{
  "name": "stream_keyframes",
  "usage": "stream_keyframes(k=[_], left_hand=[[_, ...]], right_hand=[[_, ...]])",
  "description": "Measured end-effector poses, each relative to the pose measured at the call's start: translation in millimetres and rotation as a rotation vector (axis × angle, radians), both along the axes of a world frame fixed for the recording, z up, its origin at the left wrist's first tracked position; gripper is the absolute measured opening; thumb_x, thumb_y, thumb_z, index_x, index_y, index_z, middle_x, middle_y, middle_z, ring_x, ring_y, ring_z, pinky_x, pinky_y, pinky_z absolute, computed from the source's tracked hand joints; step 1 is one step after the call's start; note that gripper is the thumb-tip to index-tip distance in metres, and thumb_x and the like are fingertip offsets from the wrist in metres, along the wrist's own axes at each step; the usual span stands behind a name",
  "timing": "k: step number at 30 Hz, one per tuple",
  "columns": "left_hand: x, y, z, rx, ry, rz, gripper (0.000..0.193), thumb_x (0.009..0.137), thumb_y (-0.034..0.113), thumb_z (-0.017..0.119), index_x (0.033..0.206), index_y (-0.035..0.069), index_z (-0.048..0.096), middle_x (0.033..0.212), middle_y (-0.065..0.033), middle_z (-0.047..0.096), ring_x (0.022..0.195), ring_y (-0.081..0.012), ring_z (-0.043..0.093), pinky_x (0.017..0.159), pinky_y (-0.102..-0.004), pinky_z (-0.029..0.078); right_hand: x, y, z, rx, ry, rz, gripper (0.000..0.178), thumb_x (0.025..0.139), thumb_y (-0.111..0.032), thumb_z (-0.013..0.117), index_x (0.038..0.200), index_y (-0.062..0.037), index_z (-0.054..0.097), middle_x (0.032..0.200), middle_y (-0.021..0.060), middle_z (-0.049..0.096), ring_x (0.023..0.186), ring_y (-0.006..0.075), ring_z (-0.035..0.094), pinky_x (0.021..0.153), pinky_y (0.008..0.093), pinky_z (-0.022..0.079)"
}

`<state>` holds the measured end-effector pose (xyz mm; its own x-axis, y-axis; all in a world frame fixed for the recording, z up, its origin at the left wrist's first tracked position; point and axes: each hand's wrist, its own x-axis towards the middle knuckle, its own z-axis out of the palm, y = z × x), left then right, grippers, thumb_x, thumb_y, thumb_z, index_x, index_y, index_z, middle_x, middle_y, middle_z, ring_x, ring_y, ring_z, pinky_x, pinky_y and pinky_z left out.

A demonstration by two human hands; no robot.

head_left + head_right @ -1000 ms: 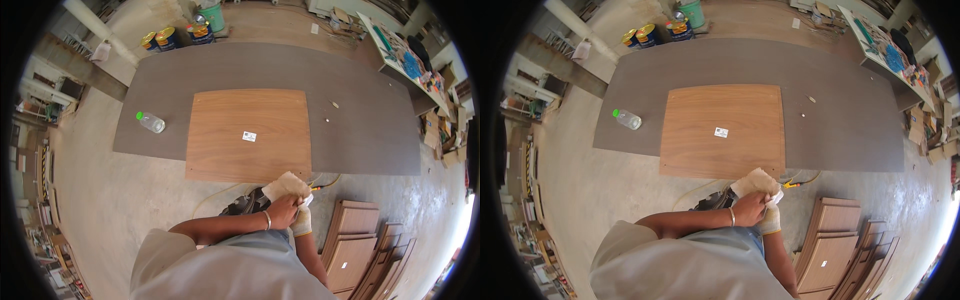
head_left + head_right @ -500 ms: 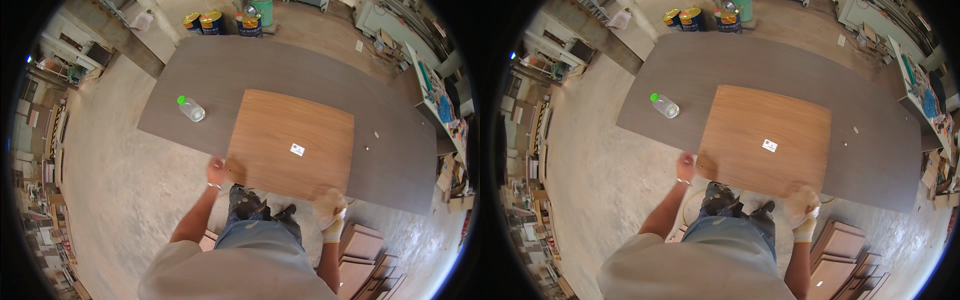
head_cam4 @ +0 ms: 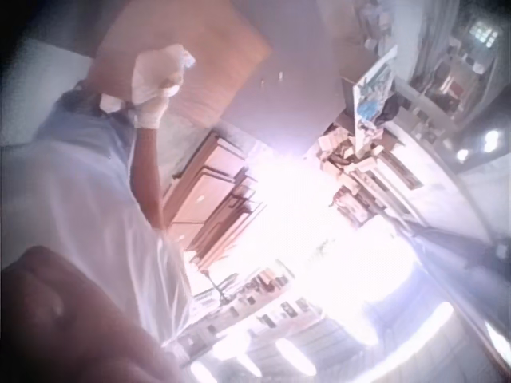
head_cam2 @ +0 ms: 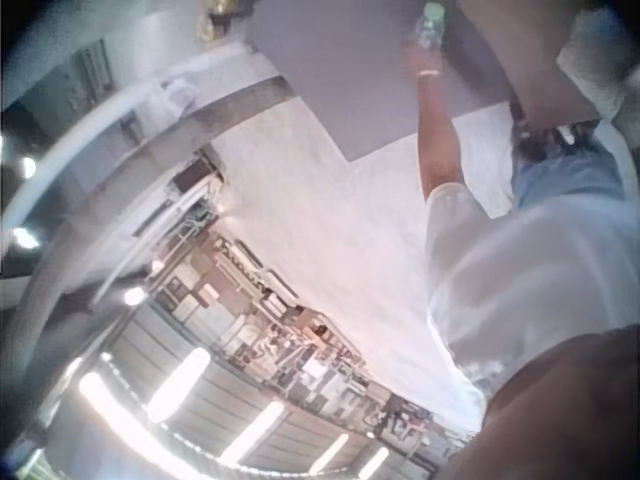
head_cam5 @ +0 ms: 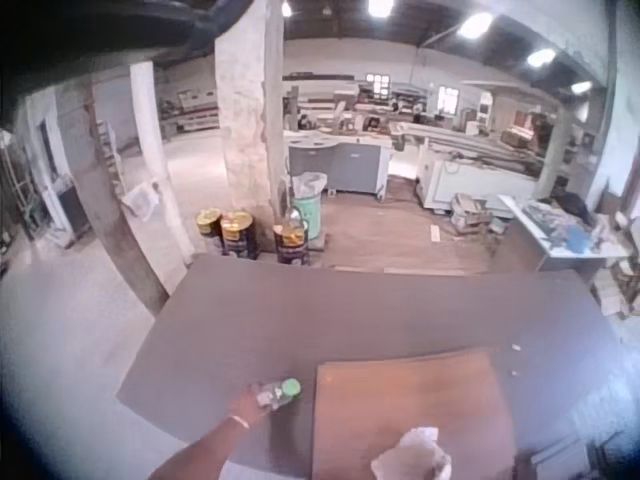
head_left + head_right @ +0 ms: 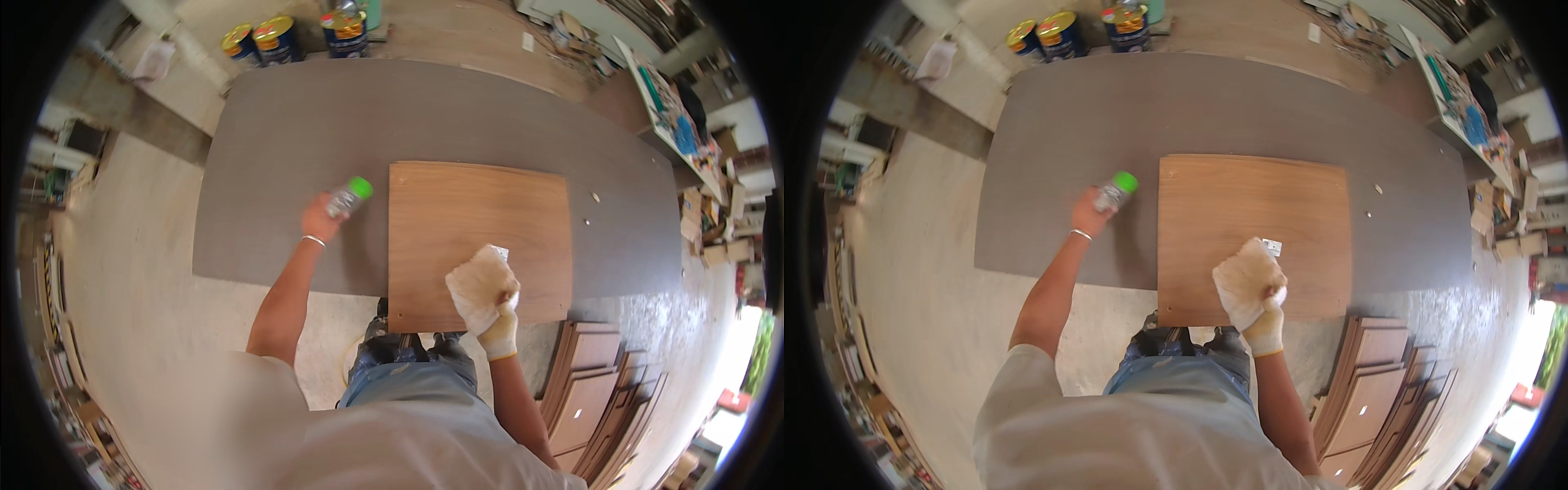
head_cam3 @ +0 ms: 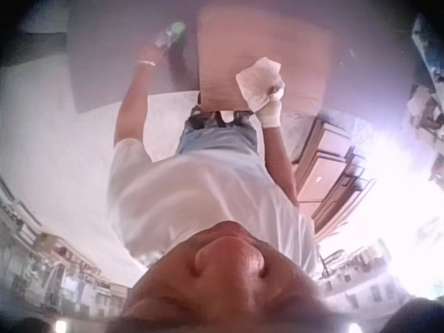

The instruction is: The person cleans a wooden panel by scraping residue with a utility knife and wiping the surface with a cloth. They repeatedly apply liquid from a plastic bottle to the cloth and wipe the panel, then move to another panel and repeat the process.

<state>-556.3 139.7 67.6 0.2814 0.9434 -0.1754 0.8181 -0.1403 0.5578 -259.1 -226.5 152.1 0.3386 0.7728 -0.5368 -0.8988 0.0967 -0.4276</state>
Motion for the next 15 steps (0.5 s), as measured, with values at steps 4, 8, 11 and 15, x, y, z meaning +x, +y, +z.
stream_keyframes(k=[4, 8, 11, 15], left_hand=[[78, -41, 87, 0.41, 0.245, -0.751, 0.034, 0.08, 0.016, 0.076, 0.112, 0.008, 0.068, 0.112, -0.0113, 0.07, 0.115, -0.0301, 0.063, 0.102, -0.044, 0.046], [129, -65, 160, 0.639, 0.256, -1.039, 0.02, 0.079, 0.01, 0.069, 0.097, 0.008, 0.074, 0.104, -0.0089, 0.069, 0.106, -0.0264, 0.063, 0.098, -0.0421, 0.046], [147, -69, 203, 0.77, 0.386, -1.153, 0.011, 0.082, 0.01, 0.066, 0.092, 0.009, 0.071, 0.096, -0.0062, 0.068, 0.1, -0.022, 0.062, 0.094, -0.038, 0.044], [142, -54, 229, 0.798, 0.308, -1.101, 0.011, 0.081, 0.01, 0.067, 0.09, 0.009, 0.073, 0.092, -0.0057, 0.07, 0.098, -0.0219, 0.063, 0.093, -0.0378, 0.045]], right_hand=[[-12, 28, -15, 0.03, 0.089, -0.072, 0.062, 0.104, -0.033, 0.064, 0.156, -0.0117, 0.04, 0.155, 0.0131, 0.051, 0.142, 0.0355, 0.052, 0.119, 0.051, 0.045], [-25, 55, -18, 0.134, 0.108, -0.121, 0.059, 0.103, -0.029, 0.063, 0.155, -0.0146, 0.038, 0.152, 0.0128, 0.051, 0.139, 0.0361, 0.054, 0.116, 0.0523, 0.047], [-31, 68, -12, 0.2, 0.089, -0.12, 0.048, 0.109, -0.033, 0.055, 0.151, -0.021, 0.036, 0.147, 0.0109, 0.051, 0.134, 0.0343, 0.056, 0.112, 0.0509, 0.051], [-43, 85, 9, 0.181, -0.042, -0.136, 0.054, 0.109, -0.042, 0.055, 0.153, -0.0176, 0.036, 0.15, 0.0117, 0.052, 0.134, 0.0332, 0.056, 0.113, 0.0494, 0.051]])
